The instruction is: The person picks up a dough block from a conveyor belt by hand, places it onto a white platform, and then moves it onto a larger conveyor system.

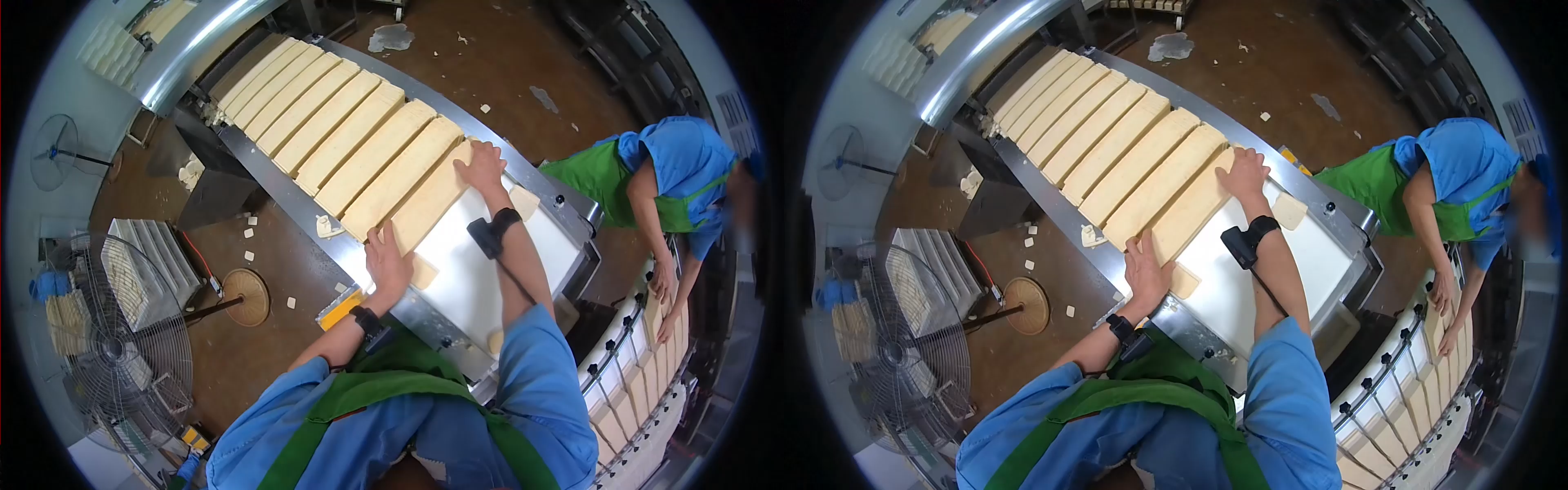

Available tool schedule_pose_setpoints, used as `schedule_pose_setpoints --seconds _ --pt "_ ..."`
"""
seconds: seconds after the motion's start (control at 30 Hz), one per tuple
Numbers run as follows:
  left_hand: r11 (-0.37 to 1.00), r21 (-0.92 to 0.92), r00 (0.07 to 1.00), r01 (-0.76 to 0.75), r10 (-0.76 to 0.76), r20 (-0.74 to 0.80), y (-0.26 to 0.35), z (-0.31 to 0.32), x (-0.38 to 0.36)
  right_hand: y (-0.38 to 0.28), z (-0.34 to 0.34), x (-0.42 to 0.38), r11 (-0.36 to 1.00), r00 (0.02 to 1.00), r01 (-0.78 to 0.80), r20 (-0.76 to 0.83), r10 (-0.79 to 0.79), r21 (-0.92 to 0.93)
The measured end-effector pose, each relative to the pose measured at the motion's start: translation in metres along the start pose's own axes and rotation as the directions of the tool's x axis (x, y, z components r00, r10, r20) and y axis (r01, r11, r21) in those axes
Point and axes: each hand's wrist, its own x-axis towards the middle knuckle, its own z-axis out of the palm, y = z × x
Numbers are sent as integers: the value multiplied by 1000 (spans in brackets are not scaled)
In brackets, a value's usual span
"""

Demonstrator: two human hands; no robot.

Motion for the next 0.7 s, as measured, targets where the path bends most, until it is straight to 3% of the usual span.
schedule_pose_setpoints --seconds 0.07,0.23,0.3,0.4,0.43,0.47,0.5,0.53,0.57,0.63,0.7 --pt "999 -3 999 -46 46 10 0 -1 -2 12 -17 -2 997 997 -68 42 66 43" --pt "969 25 963 -246 242 116 0 -1 -1 119 -16 -69 982 992 -30 -117 52 189" --pt "944 15 925 -329 320 205 8 -7 -2 148 -35 -125 887 966 -192 -79 246 419" --pt "869 24 827 -494 461 321 14 -3 8 174 -48 -195 804 870 -432 -45 491 409" --pt "871 96 811 -481 401 426 20 0 11 191 -22 -206 886 884 -392 -167 437 247" --pt "878 117 820 -463 375 433 21 5 10 208 12 -214 928 888 -366 -273 370 68" --pt "880 136 822 -456 358 442 20 15 8 203 24 -218 927 870 -375 -333 363 29" --pt "855 146 824 -497 412 388 8 35 9 194 39 -218 933 757 -350 -559 338 90" --pt "827 148 814 -543 474 337 0 54 9 175 20 -224 874 760 -379 -437 482 305" --pt "863 193 836 -468 361 414 20 50 1 162 7 -232 837 731 -442 -410 545 323" --pt "871 154 835 -467 378 399 34 42 -13 158 -19 -256 828 762 -419 -351 544 373"
